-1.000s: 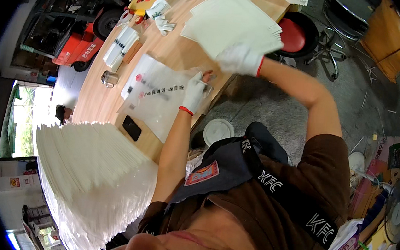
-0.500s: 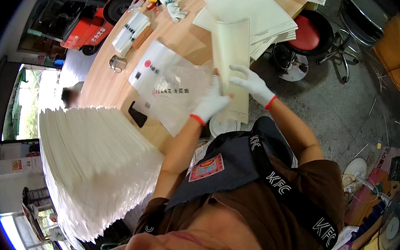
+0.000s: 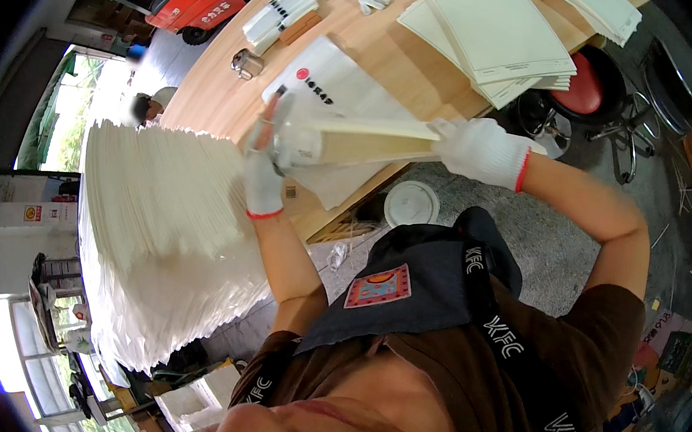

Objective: The person repeatedly picks up stacks of white papers and places them into clear plastic bags on a wooden table. The person wears gloves and continues this repetitive packing process throughout the clip.

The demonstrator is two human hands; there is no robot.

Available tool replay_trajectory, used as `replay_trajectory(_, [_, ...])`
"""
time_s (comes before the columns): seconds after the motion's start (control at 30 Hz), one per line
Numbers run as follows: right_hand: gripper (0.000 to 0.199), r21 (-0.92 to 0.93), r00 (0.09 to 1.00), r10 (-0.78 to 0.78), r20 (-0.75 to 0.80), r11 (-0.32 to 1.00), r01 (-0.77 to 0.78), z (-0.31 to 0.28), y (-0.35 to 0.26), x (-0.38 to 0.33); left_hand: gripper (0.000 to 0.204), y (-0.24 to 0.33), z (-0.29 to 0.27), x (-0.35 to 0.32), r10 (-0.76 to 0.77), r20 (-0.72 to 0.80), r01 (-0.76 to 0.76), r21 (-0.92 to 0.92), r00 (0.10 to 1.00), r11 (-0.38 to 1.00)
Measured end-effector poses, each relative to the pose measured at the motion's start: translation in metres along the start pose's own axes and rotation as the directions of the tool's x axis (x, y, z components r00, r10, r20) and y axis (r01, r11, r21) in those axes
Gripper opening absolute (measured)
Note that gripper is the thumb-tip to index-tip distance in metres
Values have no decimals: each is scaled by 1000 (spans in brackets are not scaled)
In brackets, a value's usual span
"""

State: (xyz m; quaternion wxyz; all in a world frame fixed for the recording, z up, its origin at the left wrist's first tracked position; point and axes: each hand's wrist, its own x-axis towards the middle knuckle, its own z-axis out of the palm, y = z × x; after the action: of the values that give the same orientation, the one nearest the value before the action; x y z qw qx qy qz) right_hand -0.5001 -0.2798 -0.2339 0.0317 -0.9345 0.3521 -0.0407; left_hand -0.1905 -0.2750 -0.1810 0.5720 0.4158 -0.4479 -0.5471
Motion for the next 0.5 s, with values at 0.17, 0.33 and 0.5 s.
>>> replay_trajectory(0.17, [14, 343, 975, -24, 220, 938, -55, -9, -13, 51, 43, -49, 31, -66, 29, 326, -265, 710, 945, 652])
replay_trajectory(0.33, [37, 968, 964, 111, 241, 51, -248, 71, 16, 65, 31, -142, -12, -123, 363, 228, -403, 741, 904, 538])
replay_trajectory(0.5, [28, 253, 972, 199, 125, 941, -225, 94, -29, 115, 22, -79, 61, -42, 92, 136, -153, 554, 986, 818])
